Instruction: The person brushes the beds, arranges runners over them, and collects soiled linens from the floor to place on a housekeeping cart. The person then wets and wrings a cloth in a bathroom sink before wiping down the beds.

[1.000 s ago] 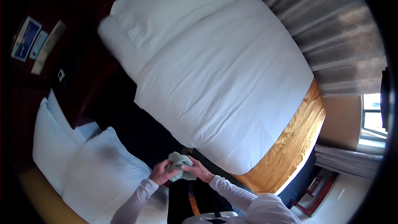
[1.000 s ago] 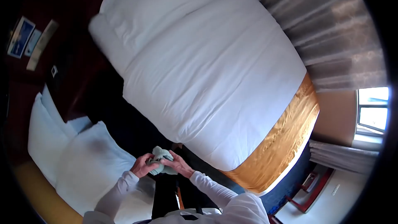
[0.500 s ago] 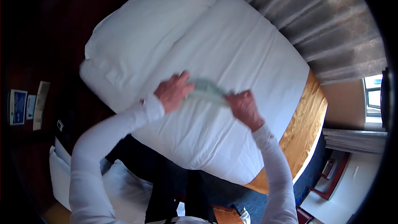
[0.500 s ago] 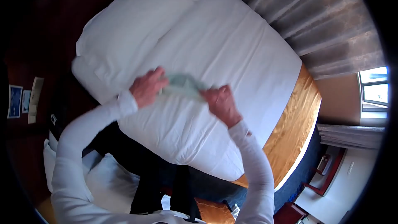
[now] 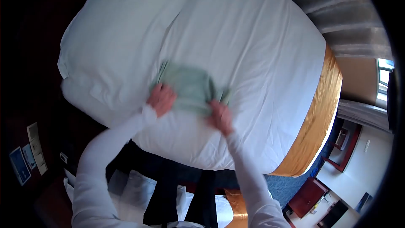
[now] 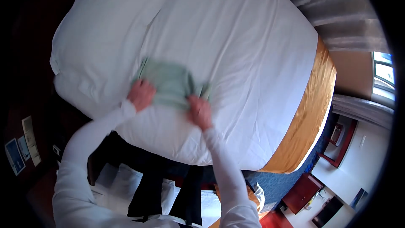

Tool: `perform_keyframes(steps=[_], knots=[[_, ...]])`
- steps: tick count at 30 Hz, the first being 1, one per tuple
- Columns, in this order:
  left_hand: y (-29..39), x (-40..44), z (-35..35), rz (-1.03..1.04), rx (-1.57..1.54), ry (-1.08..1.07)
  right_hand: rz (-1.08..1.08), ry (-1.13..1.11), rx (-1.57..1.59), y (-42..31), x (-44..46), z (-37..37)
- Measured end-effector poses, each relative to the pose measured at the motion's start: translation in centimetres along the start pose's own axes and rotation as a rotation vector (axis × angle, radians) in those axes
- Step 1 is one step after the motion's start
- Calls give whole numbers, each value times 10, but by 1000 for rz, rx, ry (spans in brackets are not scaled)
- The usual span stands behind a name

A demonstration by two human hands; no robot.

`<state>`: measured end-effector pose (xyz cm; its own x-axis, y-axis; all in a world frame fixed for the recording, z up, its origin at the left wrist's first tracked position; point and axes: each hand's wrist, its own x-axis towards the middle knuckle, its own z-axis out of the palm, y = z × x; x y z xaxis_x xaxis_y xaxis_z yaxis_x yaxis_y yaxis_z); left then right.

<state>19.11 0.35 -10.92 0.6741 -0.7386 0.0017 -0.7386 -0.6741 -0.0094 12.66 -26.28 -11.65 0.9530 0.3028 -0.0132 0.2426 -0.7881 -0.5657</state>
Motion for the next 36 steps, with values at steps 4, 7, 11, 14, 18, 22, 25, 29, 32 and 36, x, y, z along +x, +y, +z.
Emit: perform_keyframes(steps=[4,7,11,14,18,22,25,29,32,36], knots=[[78,-133,-54,146,-248,-481,288,-440,242,-114,-129,16],[113,-227,-51,-33,-754,-1052,264,-872,480,-145,-229,56],[105,-179,-93,-1,-1098,-1243,294,-887,704,-137,-220,3],[75,-79,-138,40,-1323,-908,179,-695,707,-84,-150,-98],[45,75,-177,124,-767,-237,-62,-421,-339,-24,-49,-222],[18,212,-101,69,-415,159,197,-260,-397,75,55,-243],[37,245,-73,-85,-417,-87,214,9,-49,183,80,-164],[96,172,-5,-117,-17,23,258,82,-504,119,-4,-120],[168,53,-42,-28,-85,-150,335,-49,-417,41,-126,-84],[249,-66,-96,77,-181,-540,444,-325,-107,-59,-266,-71]])
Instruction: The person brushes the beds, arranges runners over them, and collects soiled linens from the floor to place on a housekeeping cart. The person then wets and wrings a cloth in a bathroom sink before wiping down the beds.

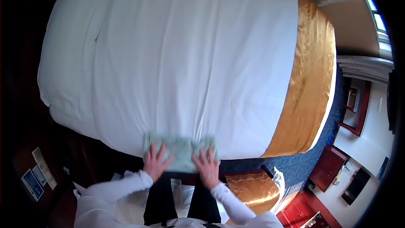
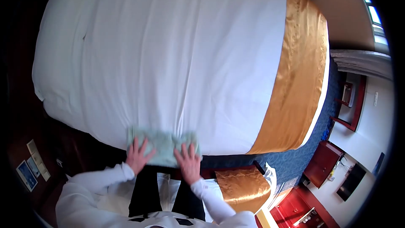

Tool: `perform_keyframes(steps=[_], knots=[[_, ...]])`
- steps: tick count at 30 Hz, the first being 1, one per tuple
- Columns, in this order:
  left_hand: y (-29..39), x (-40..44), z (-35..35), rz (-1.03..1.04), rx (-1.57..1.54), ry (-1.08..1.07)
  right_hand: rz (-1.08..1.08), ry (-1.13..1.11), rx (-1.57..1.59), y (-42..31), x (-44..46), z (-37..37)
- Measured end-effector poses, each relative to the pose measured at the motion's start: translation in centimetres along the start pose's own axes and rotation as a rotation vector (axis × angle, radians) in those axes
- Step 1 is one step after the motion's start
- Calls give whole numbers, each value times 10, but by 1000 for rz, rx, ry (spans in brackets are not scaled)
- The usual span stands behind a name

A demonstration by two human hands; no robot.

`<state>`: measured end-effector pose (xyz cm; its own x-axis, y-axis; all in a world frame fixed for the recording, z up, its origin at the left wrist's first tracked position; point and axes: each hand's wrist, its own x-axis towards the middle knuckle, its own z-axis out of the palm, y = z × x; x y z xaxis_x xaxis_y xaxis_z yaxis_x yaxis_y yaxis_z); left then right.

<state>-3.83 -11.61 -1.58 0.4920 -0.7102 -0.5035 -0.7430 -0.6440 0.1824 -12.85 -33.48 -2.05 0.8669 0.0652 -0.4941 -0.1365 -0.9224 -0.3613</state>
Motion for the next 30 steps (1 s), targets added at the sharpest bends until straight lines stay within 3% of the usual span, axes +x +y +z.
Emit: perform_keyframes(steps=[2,3,4,6,7,9,10,11,12,13,14,15,16,17,18,19,20,22,24,30], knots=[[25,-35,15,77,-214,-123,20,-260,48,2,-51,20],[28,-34,19,127,-326,-377,97,-538,184,13,-74,39],[33,-30,10,174,-436,-637,118,-570,323,22,-82,30],[35,8,-19,245,-490,-728,230,-656,460,46,-81,15],[33,34,-48,311,-526,-743,194,-534,539,60,-74,-12],[21,76,-79,416,-715,-607,152,-308,686,93,-48,-85],[17,103,-120,342,-664,-504,14,-164,592,104,-28,-141],[10,132,-153,354,-595,-354,-28,-110,690,131,-17,-169],[1,163,-161,328,-626,-126,-96,-15,611,154,0,-196],[-6,200,-177,206,-669,-43,-183,112,435,176,29,-224],[-9,237,-216,238,-380,-9,-274,252,236,199,64,-243],[-19,283,-225,190,-288,31,-348,374,64,221,102,-257],[-27,315,-231,255,-108,241,-379,467,-60,239,144,-266],[-34,351,-231,236,-132,348,-429,526,-159,250,180,-275],[-32,371,-240,123,-90,251,-209,437,-178,257,206,-279],[-42,400,-219,102,-156,309,-184,470,-227,274,231,-271],[-33,403,-199,96,-156,298,-115,539,-313,296,255,-249],[-6,397,-166,-191,-39,190,44,225,-183,295,251,-215],[25,357,-94,-228,72,515,26,332,-349,271,192,-165],[171,117,-5,-91,-205,105,119,-2,-252,186,-68,-29]])
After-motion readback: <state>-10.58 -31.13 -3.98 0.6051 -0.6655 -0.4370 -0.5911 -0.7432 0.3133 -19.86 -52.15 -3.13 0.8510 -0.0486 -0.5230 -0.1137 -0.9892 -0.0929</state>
